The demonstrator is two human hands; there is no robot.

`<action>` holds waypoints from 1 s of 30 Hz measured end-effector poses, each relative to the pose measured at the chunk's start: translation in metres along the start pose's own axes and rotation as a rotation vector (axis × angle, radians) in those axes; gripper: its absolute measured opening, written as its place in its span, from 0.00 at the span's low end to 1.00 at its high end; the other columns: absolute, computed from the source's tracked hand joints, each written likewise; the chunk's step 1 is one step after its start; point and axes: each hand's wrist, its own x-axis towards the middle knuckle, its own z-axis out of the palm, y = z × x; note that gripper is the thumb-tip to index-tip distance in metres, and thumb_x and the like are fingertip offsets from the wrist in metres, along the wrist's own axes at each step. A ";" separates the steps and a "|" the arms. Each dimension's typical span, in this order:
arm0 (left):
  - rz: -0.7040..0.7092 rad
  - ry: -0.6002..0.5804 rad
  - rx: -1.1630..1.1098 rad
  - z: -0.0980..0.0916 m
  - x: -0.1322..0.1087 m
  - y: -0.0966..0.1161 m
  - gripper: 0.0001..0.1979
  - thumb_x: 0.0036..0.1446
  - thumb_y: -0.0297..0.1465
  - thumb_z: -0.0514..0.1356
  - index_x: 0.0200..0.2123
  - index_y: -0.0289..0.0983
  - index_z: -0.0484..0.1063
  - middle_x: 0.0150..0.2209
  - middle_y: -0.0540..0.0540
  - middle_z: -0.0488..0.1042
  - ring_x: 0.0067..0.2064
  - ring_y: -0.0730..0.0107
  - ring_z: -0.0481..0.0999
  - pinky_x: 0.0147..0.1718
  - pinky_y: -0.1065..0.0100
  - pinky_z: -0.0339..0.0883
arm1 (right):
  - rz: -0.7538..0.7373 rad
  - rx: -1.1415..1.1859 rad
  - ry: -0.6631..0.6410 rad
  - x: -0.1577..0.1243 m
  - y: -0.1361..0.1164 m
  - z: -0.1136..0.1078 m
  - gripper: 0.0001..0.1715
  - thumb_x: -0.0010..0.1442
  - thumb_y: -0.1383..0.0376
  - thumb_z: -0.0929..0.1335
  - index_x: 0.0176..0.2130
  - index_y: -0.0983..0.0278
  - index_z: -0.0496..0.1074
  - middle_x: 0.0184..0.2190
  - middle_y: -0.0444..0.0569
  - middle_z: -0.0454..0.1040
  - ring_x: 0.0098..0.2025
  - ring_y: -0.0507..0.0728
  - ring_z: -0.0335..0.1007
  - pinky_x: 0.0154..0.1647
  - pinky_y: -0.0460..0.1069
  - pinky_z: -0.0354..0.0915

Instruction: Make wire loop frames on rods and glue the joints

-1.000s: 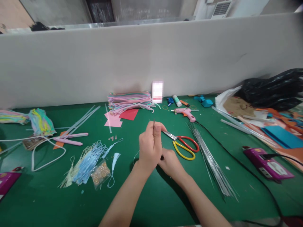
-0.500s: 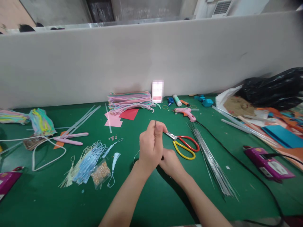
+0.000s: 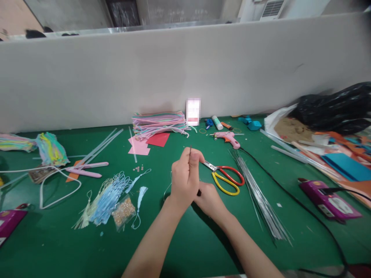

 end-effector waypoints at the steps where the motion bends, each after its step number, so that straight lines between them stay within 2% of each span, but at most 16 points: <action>1: -0.003 0.002 0.003 0.000 0.000 0.000 0.16 0.70 0.37 0.44 0.31 0.39 0.64 0.23 0.55 0.63 0.19 0.79 0.57 0.21 0.71 0.52 | 0.004 0.003 -0.017 0.000 -0.001 -0.003 0.06 0.55 0.70 0.68 0.26 0.64 0.74 0.25 0.45 0.76 0.27 0.53 0.69 0.29 0.46 0.60; 3: -0.012 0.003 0.008 -0.001 0.000 0.001 0.16 0.70 0.37 0.44 0.31 0.39 0.64 0.24 0.55 0.64 0.19 0.79 0.57 0.21 0.71 0.53 | 0.009 0.032 -0.074 -0.001 -0.006 -0.017 0.03 0.53 0.67 0.71 0.32 0.65 0.76 0.27 0.46 0.78 0.27 0.53 0.70 0.27 0.46 0.62; 5: -0.021 -0.005 0.006 -0.001 -0.001 0.002 0.16 0.70 0.37 0.44 0.31 0.39 0.64 0.24 0.54 0.66 0.20 0.79 0.59 0.22 0.72 0.54 | 0.000 0.113 -0.141 -0.003 -0.019 -0.040 0.18 0.51 0.64 0.73 0.44 0.63 0.75 0.38 0.49 0.79 0.31 0.54 0.73 0.28 0.46 0.66; 6: -0.023 -0.011 0.002 -0.001 -0.001 0.002 0.16 0.70 0.37 0.45 0.31 0.39 0.64 0.25 0.54 0.66 0.21 0.78 0.60 0.23 0.72 0.55 | -0.014 0.155 -0.093 -0.004 -0.028 -0.054 0.21 0.54 0.62 0.72 0.48 0.62 0.74 0.42 0.50 0.78 0.35 0.55 0.74 0.31 0.47 0.68; 8: -0.021 -0.021 -0.002 -0.001 0.000 0.004 0.16 0.70 0.38 0.45 0.31 0.40 0.64 0.26 0.53 0.68 0.22 0.78 0.63 0.24 0.72 0.57 | -0.071 0.153 0.151 -0.005 -0.050 -0.081 0.15 0.61 0.62 0.68 0.48 0.59 0.73 0.42 0.49 0.78 0.37 0.54 0.74 0.35 0.48 0.70; 9: -0.018 -0.025 -0.001 -0.001 0.000 0.004 0.16 0.70 0.38 0.45 0.31 0.40 0.64 0.26 0.52 0.69 0.23 0.77 0.64 0.25 0.72 0.57 | -0.154 0.126 0.296 -0.006 -0.062 -0.093 0.12 0.62 0.63 0.67 0.46 0.58 0.75 0.40 0.47 0.78 0.36 0.54 0.74 0.35 0.48 0.70; 11: -0.003 -0.031 -0.009 0.000 0.000 0.004 0.16 0.70 0.38 0.45 0.31 0.40 0.64 0.27 0.52 0.70 0.24 0.77 0.66 0.26 0.72 0.58 | -0.348 0.030 0.435 -0.005 -0.085 -0.108 0.12 0.61 0.67 0.66 0.44 0.57 0.75 0.40 0.47 0.77 0.40 0.54 0.74 0.38 0.49 0.70; 14: 0.021 -0.014 -0.024 0.002 0.000 0.002 0.15 0.69 0.37 0.46 0.32 0.40 0.62 0.26 0.53 0.68 0.24 0.77 0.65 0.25 0.72 0.58 | -0.582 -0.195 0.473 -0.001 -0.105 -0.112 0.17 0.60 0.71 0.66 0.47 0.57 0.74 0.40 0.48 0.76 0.43 0.56 0.73 0.43 0.51 0.70; 17: 0.011 0.032 0.007 0.003 -0.001 0.000 0.13 0.68 0.38 0.48 0.32 0.40 0.63 0.23 0.54 0.64 0.22 0.76 0.61 0.23 0.72 0.56 | -0.684 -0.297 0.452 0.005 -0.110 -0.107 0.18 0.60 0.72 0.66 0.48 0.57 0.73 0.41 0.49 0.74 0.42 0.55 0.72 0.43 0.51 0.70; 25: -0.010 0.004 0.017 0.002 0.000 0.001 0.15 0.68 0.41 0.46 0.30 0.40 0.59 0.21 0.56 0.58 0.21 0.76 0.55 0.21 0.71 0.53 | -0.629 -0.333 0.417 0.006 -0.114 -0.111 0.15 0.63 0.70 0.64 0.46 0.55 0.73 0.41 0.47 0.75 0.41 0.55 0.72 0.39 0.49 0.70; 30: -0.013 -0.023 -0.009 0.002 0.001 0.003 0.16 0.69 0.41 0.45 0.30 0.40 0.60 0.21 0.56 0.59 0.21 0.77 0.57 0.20 0.70 0.51 | -0.640 -0.342 0.447 0.010 -0.119 -0.113 0.14 0.63 0.70 0.64 0.45 0.56 0.73 0.41 0.48 0.73 0.38 0.53 0.72 0.38 0.48 0.70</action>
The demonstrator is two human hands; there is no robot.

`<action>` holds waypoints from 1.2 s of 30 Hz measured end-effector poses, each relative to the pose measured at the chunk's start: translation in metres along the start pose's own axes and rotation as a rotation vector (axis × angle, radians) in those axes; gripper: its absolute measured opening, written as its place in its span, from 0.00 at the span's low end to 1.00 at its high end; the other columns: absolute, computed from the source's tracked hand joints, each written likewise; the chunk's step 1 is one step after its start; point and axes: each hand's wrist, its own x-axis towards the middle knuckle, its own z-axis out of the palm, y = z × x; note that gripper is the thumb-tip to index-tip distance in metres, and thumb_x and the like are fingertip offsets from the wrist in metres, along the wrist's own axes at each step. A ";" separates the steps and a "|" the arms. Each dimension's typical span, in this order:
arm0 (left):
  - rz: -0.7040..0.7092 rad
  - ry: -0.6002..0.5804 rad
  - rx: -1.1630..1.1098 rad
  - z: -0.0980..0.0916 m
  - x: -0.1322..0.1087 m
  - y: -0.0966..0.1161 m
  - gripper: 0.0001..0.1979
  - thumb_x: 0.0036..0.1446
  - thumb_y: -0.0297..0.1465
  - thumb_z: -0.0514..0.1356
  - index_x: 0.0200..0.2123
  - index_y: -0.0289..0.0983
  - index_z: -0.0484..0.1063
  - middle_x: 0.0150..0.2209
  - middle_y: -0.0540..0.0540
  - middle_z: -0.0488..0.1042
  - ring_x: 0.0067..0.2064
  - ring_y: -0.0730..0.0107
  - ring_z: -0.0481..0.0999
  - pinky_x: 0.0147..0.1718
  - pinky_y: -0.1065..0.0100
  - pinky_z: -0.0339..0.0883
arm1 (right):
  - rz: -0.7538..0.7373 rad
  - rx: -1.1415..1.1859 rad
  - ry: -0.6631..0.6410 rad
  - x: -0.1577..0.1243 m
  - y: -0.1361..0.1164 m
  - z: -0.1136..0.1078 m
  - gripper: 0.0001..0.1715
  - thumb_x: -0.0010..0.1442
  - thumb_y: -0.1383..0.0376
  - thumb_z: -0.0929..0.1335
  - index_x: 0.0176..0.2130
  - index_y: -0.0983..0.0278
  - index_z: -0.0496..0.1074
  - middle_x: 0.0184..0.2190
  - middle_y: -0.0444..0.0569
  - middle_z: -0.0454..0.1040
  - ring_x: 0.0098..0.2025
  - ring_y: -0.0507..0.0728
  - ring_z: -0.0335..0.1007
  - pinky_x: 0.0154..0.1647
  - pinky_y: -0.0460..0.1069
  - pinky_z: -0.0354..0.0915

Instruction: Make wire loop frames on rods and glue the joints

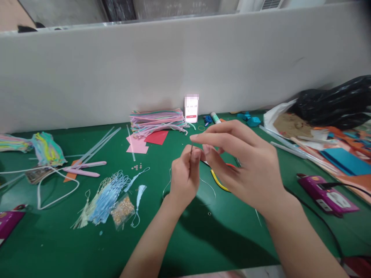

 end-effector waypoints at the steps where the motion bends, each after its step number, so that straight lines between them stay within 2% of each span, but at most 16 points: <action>1: 0.001 0.000 0.001 0.000 0.000 0.000 0.16 0.69 0.41 0.45 0.31 0.40 0.61 0.21 0.56 0.59 0.20 0.77 0.58 0.20 0.70 0.50 | -0.006 0.004 -0.007 0.001 0.000 0.000 0.14 0.63 0.71 0.64 0.45 0.56 0.73 0.41 0.48 0.73 0.38 0.53 0.72 0.39 0.49 0.70; 6: 0.003 0.002 0.015 -0.001 -0.001 -0.002 0.13 0.69 0.39 0.47 0.34 0.40 0.63 0.19 0.58 0.56 0.18 0.77 0.55 0.18 0.70 0.48 | -0.004 0.043 -0.052 0.001 0.001 -0.002 0.14 0.64 0.70 0.64 0.44 0.55 0.73 0.40 0.47 0.74 0.40 0.53 0.72 0.41 0.50 0.70; 10: 0.057 -0.005 -0.044 0.000 -0.001 -0.007 0.15 0.69 0.38 0.46 0.32 0.39 0.63 0.24 0.53 0.65 0.21 0.76 0.62 0.21 0.71 0.55 | 0.094 0.105 -0.049 0.001 0.002 0.003 0.15 0.63 0.67 0.66 0.49 0.55 0.72 0.40 0.45 0.75 0.37 0.52 0.72 0.38 0.48 0.70; 12: 0.085 -0.021 -0.062 0.000 0.000 -0.008 0.14 0.69 0.37 0.46 0.34 0.38 0.65 0.29 0.50 0.70 0.26 0.74 0.68 0.25 0.70 0.61 | 0.156 0.135 -0.050 0.002 0.003 0.008 0.11 0.61 0.65 0.68 0.45 0.56 0.74 0.38 0.45 0.76 0.34 0.52 0.72 0.34 0.47 0.69; 14: 0.084 -0.022 -0.057 0.000 0.001 -0.008 0.13 0.69 0.36 0.47 0.36 0.38 0.67 0.33 0.47 0.73 0.30 0.72 0.72 0.28 0.70 0.64 | 0.203 0.163 -0.042 0.003 0.003 0.012 0.04 0.59 0.65 0.70 0.37 0.58 0.77 0.35 0.44 0.76 0.31 0.51 0.70 0.29 0.46 0.67; 18: 0.042 -0.005 -0.053 0.000 0.001 -0.007 0.13 0.68 0.37 0.47 0.40 0.38 0.69 0.34 0.46 0.74 0.32 0.70 0.74 0.31 0.69 0.66 | 0.278 0.228 -0.031 0.007 0.003 0.016 0.05 0.57 0.67 0.71 0.30 0.58 0.77 0.30 0.43 0.76 0.26 0.49 0.67 0.23 0.45 0.62; 23: -0.064 0.001 -0.087 0.003 -0.003 -0.007 0.15 0.68 0.41 0.48 0.42 0.39 0.68 0.30 0.48 0.72 0.30 0.70 0.72 0.30 0.70 0.65 | 0.338 0.292 -0.052 0.010 0.003 0.013 0.06 0.58 0.66 0.70 0.29 0.59 0.77 0.27 0.42 0.78 0.28 0.51 0.71 0.24 0.46 0.65; 27: -0.095 0.034 -0.096 0.006 -0.004 -0.004 0.15 0.67 0.43 0.47 0.38 0.40 0.66 0.22 0.54 0.63 0.23 0.74 0.63 0.24 0.71 0.59 | 0.368 0.328 -0.037 0.017 0.002 0.006 0.07 0.57 0.66 0.71 0.28 0.59 0.77 0.25 0.40 0.78 0.26 0.50 0.72 0.25 0.45 0.67; 32: -0.123 0.010 -0.190 0.005 -0.003 0.007 0.15 0.68 0.43 0.45 0.36 0.41 0.63 0.24 0.54 0.61 0.22 0.76 0.57 0.20 0.72 0.52 | 0.377 0.391 -0.024 0.030 0.003 -0.002 0.07 0.56 0.63 0.72 0.26 0.60 0.76 0.22 0.41 0.76 0.24 0.50 0.72 0.23 0.45 0.67; 36: -0.233 -0.032 -0.181 0.000 -0.014 0.010 0.17 0.68 0.44 0.45 0.34 0.40 0.62 0.23 0.55 0.57 0.21 0.75 0.54 0.19 0.72 0.49 | 0.410 0.474 -0.043 0.032 0.011 -0.002 0.10 0.54 0.58 0.73 0.25 0.60 0.77 0.22 0.42 0.76 0.24 0.50 0.72 0.21 0.44 0.67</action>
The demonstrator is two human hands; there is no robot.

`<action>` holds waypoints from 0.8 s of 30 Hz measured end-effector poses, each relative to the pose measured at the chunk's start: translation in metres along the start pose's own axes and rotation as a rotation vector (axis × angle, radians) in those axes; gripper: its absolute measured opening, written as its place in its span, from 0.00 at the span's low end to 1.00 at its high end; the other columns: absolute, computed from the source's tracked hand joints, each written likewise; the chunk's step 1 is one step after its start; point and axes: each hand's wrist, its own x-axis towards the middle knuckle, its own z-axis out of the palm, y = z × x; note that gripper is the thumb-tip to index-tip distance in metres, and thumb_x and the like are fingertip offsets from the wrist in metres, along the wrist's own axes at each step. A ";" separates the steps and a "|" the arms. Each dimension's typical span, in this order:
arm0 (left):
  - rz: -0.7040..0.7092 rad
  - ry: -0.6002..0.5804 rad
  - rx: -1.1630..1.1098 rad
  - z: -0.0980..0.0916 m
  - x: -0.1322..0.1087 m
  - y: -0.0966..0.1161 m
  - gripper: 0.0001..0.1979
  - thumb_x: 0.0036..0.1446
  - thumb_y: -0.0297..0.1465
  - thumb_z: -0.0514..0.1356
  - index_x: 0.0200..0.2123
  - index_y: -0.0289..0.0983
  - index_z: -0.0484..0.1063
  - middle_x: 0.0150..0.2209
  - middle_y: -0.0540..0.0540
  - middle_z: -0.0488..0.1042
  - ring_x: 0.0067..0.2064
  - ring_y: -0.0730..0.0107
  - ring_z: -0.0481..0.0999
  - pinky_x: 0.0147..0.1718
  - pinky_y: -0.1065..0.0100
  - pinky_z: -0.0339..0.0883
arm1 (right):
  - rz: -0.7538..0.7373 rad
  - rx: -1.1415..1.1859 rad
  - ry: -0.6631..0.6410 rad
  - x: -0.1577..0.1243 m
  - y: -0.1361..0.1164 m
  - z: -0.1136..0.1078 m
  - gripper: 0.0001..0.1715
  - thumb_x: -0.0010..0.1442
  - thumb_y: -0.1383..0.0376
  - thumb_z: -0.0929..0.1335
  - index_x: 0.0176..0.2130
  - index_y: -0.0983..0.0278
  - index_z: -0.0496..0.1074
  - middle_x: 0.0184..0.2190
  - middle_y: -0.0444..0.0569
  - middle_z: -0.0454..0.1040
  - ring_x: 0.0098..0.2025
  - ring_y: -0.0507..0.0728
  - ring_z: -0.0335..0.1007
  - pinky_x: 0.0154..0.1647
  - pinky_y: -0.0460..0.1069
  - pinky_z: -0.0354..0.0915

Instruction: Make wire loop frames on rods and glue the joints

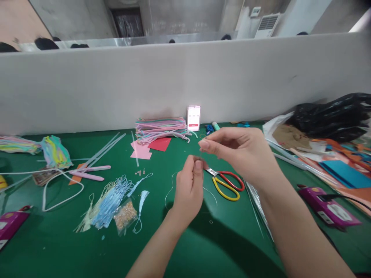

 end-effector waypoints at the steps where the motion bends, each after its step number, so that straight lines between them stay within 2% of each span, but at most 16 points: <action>1: -0.039 -0.024 0.000 -0.002 -0.006 -0.002 0.17 0.68 0.45 0.44 0.33 0.40 0.61 0.23 0.55 0.56 0.21 0.75 0.53 0.19 0.72 0.48 | 0.013 0.024 0.010 0.001 0.003 -0.001 0.10 0.54 0.58 0.73 0.25 0.60 0.77 0.22 0.43 0.77 0.24 0.51 0.72 0.20 0.44 0.67; 3: -0.107 -0.083 0.013 -0.006 -0.019 -0.009 0.18 0.68 0.45 0.44 0.31 0.40 0.60 0.20 0.57 0.50 0.20 0.75 0.49 0.18 0.71 0.45 | 0.038 0.072 0.038 0.002 0.011 -0.005 0.09 0.53 0.58 0.74 0.26 0.60 0.77 0.22 0.44 0.77 0.25 0.51 0.73 0.20 0.44 0.66; 7: -0.196 -0.137 0.107 -0.016 -0.049 -0.021 0.18 0.68 0.43 0.42 0.31 0.40 0.59 0.21 0.56 0.49 0.20 0.74 0.49 0.19 0.70 0.42 | 0.061 0.140 0.063 0.005 0.025 -0.015 0.07 0.54 0.60 0.74 0.27 0.59 0.78 0.22 0.45 0.76 0.24 0.51 0.72 0.17 0.45 0.64; 12: -0.291 -0.250 0.222 -0.030 -0.075 -0.025 0.16 0.69 0.41 0.41 0.32 0.41 0.59 0.21 0.56 0.48 0.20 0.73 0.49 0.20 0.68 0.41 | 0.082 0.209 0.073 0.005 0.030 -0.024 0.05 0.54 0.60 0.74 0.27 0.57 0.78 0.22 0.44 0.76 0.24 0.51 0.71 0.18 0.46 0.63; 18: -0.283 -0.257 0.330 -0.039 -0.090 -0.031 0.16 0.69 0.40 0.39 0.32 0.41 0.58 0.21 0.56 0.48 0.21 0.71 0.51 0.22 0.67 0.42 | 0.106 0.265 0.169 0.004 0.031 -0.034 0.06 0.51 0.60 0.75 0.26 0.58 0.77 0.22 0.44 0.75 0.19 0.48 0.63 0.16 0.46 0.58; 24: -0.264 -0.254 0.402 -0.043 -0.095 -0.037 0.17 0.69 0.40 0.38 0.32 0.41 0.58 0.21 0.56 0.50 0.21 0.71 0.54 0.23 0.68 0.43 | 0.157 0.321 0.202 0.003 0.031 -0.040 0.08 0.48 0.59 0.77 0.25 0.59 0.78 0.20 0.43 0.72 0.20 0.47 0.61 0.15 0.44 0.54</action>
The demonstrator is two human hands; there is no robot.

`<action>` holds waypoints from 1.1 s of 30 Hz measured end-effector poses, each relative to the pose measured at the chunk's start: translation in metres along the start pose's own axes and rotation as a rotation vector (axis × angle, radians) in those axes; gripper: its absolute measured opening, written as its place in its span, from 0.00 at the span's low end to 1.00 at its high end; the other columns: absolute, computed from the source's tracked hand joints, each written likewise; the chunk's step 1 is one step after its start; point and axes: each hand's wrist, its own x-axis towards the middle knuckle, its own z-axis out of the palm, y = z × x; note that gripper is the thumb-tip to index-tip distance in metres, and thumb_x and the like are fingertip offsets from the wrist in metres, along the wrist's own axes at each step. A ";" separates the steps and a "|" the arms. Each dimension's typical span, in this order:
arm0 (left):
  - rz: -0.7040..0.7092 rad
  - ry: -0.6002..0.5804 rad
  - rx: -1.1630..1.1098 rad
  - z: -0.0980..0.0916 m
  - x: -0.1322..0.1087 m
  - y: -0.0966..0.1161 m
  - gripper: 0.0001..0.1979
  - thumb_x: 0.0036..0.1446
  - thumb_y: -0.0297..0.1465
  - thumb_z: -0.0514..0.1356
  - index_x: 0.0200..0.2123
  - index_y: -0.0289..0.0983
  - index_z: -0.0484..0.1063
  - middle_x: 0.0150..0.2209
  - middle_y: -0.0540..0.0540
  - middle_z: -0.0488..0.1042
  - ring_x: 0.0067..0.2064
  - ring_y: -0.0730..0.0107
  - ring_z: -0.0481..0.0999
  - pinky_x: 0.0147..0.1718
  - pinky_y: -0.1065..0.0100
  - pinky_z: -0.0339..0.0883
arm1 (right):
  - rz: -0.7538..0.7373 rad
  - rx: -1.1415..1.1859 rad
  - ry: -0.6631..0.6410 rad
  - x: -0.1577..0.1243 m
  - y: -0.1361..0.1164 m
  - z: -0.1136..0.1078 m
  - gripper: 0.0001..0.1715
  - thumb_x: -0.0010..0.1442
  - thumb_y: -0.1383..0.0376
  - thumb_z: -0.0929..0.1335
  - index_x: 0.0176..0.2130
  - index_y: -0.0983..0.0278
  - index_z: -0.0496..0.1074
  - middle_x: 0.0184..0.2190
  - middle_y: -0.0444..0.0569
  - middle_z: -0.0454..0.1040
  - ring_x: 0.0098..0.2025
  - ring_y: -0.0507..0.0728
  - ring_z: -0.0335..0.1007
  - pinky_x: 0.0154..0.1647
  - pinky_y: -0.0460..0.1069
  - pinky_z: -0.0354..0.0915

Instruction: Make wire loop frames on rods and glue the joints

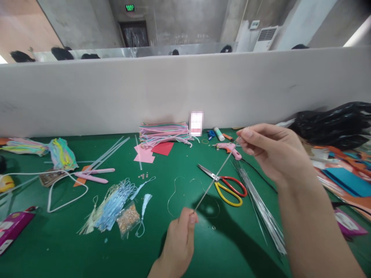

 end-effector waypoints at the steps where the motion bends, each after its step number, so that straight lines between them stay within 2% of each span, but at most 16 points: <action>1: -0.011 0.004 0.003 0.000 -0.001 -0.002 0.17 0.69 0.41 0.38 0.32 0.41 0.58 0.21 0.56 0.49 0.21 0.71 0.53 0.23 0.68 0.43 | 0.019 0.015 0.006 -0.001 0.000 -0.001 0.08 0.47 0.59 0.77 0.25 0.59 0.78 0.20 0.43 0.73 0.20 0.47 0.61 0.16 0.44 0.55; 8: -0.112 -0.023 -0.055 0.001 -0.005 -0.015 0.21 0.68 0.46 0.37 0.33 0.41 0.60 0.19 0.57 0.48 0.19 0.72 0.49 0.21 0.68 0.41 | 0.087 0.090 0.049 -0.004 0.002 -0.004 0.09 0.44 0.59 0.78 0.24 0.59 0.79 0.20 0.43 0.73 0.20 0.46 0.60 0.16 0.42 0.54; 17: -0.084 0.041 -0.063 -0.006 0.001 -0.009 0.20 0.68 0.44 0.39 0.35 0.40 0.63 0.19 0.57 0.47 0.20 0.72 0.48 0.22 0.68 0.41 | 0.071 0.088 0.061 -0.003 -0.004 -0.002 0.08 0.45 0.60 0.78 0.24 0.59 0.79 0.20 0.43 0.73 0.21 0.46 0.61 0.17 0.42 0.53; 24: -0.062 0.044 -0.045 -0.007 0.005 -0.010 0.19 0.68 0.43 0.41 0.38 0.40 0.66 0.20 0.56 0.49 0.20 0.71 0.51 0.22 0.68 0.43 | 0.050 0.050 0.073 -0.006 -0.011 0.000 0.07 0.45 0.61 0.78 0.24 0.59 0.79 0.20 0.43 0.74 0.21 0.46 0.61 0.17 0.43 0.53; 27: -0.035 0.152 -0.010 -0.018 0.009 -0.008 0.18 0.67 0.44 0.45 0.40 0.39 0.68 0.20 0.55 0.54 0.21 0.69 0.56 0.23 0.68 0.47 | 0.036 0.020 0.066 -0.008 -0.016 0.001 0.07 0.45 0.61 0.78 0.24 0.59 0.79 0.19 0.43 0.74 0.21 0.47 0.62 0.18 0.44 0.53; 30: 0.014 0.321 0.010 -0.039 0.024 0.003 0.20 0.65 0.46 0.48 0.43 0.38 0.70 0.26 0.50 0.65 0.27 0.66 0.65 0.28 0.67 0.56 | 0.023 -0.018 0.056 -0.009 -0.021 0.001 0.07 0.46 0.60 0.77 0.24 0.59 0.79 0.19 0.43 0.74 0.22 0.48 0.63 0.18 0.44 0.53; 32: 0.059 0.351 -0.118 -0.053 0.038 0.019 0.22 0.65 0.47 0.47 0.42 0.38 0.72 0.34 0.45 0.71 0.35 0.63 0.70 0.35 0.66 0.61 | 0.020 -0.043 0.020 -0.009 -0.022 0.004 0.07 0.46 0.60 0.77 0.24 0.59 0.79 0.20 0.43 0.74 0.22 0.48 0.62 0.19 0.45 0.54; 33: 0.067 0.322 -0.233 -0.059 0.046 0.029 0.23 0.65 0.48 0.46 0.41 0.38 0.73 0.36 0.44 0.72 0.39 0.62 0.72 0.38 0.65 0.62 | 0.026 -0.052 -0.014 -0.009 -0.022 0.006 0.07 0.47 0.60 0.77 0.25 0.59 0.79 0.20 0.44 0.74 0.22 0.48 0.62 0.20 0.45 0.55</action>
